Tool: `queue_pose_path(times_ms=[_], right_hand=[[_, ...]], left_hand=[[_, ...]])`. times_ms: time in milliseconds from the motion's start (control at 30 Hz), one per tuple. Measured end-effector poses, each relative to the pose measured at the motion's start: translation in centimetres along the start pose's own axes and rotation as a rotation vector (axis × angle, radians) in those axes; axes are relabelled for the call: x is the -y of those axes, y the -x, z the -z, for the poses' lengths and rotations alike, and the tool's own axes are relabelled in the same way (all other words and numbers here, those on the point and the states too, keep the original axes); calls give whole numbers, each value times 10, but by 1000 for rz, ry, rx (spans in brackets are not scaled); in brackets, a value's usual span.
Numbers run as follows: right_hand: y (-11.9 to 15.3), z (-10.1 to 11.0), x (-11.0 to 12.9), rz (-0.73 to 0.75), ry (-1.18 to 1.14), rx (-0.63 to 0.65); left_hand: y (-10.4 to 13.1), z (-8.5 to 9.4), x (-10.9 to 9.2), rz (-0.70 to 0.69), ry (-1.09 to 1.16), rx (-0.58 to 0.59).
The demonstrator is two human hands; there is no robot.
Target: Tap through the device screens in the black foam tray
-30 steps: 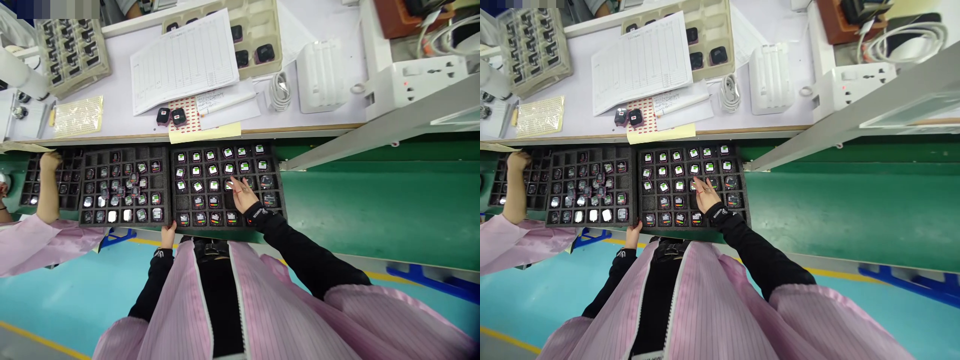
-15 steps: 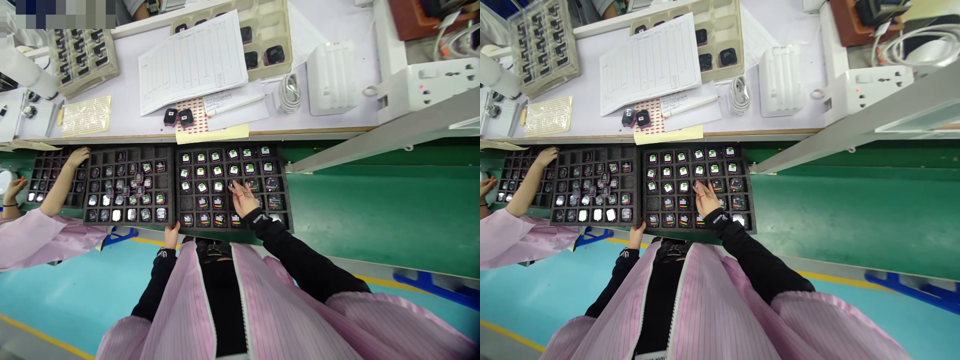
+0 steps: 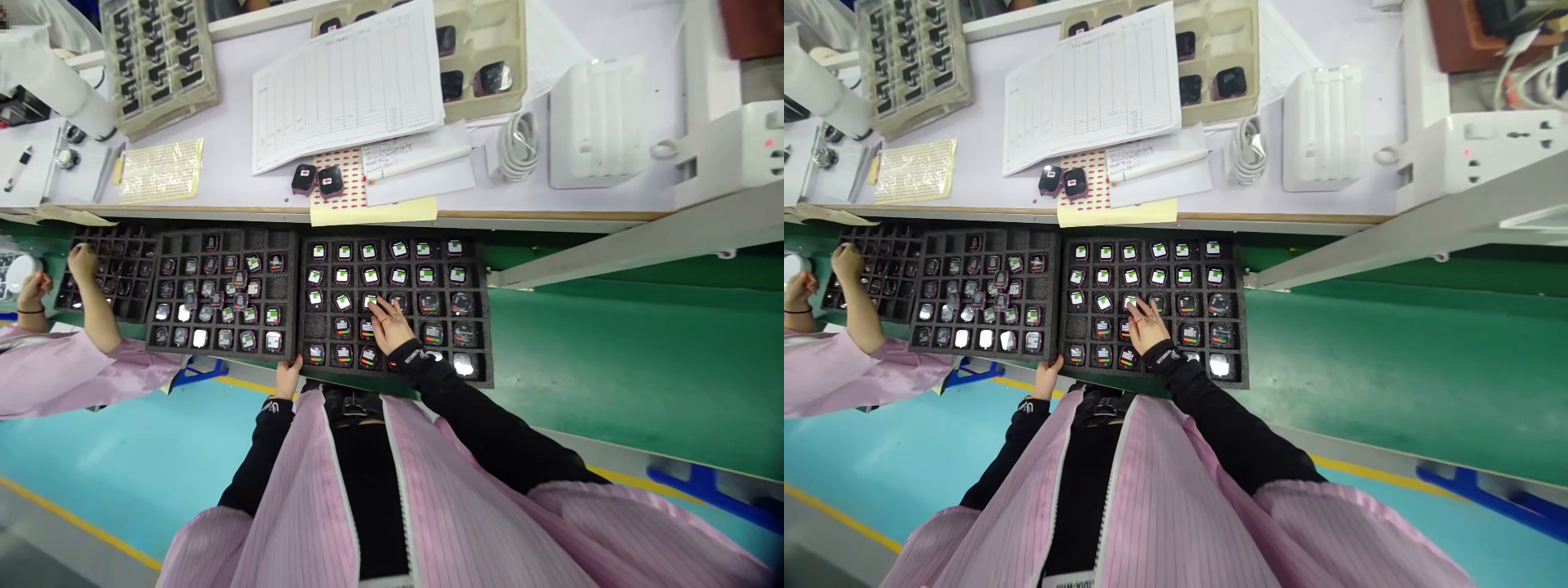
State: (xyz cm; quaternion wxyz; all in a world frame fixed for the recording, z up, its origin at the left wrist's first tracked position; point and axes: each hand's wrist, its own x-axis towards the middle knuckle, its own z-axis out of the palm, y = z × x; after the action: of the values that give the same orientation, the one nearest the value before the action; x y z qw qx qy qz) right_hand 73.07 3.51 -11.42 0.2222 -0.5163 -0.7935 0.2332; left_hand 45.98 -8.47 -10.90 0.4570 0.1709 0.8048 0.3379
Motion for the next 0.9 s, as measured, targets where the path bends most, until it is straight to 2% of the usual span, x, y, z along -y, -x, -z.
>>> queue_pose_path(times_ms=[267, 500, 900], right_hand=[[-10, -1, 6, 18, 62, 88], [-6, -2, 6, 13, 17, 12], [-31, -25, 34, 144, 11, 162]], left_hand=[[1, 3, 0, 16, -9, 29], [3, 2, 0, -9, 30, 30], [1, 1, 8, -30, 51, 39]])
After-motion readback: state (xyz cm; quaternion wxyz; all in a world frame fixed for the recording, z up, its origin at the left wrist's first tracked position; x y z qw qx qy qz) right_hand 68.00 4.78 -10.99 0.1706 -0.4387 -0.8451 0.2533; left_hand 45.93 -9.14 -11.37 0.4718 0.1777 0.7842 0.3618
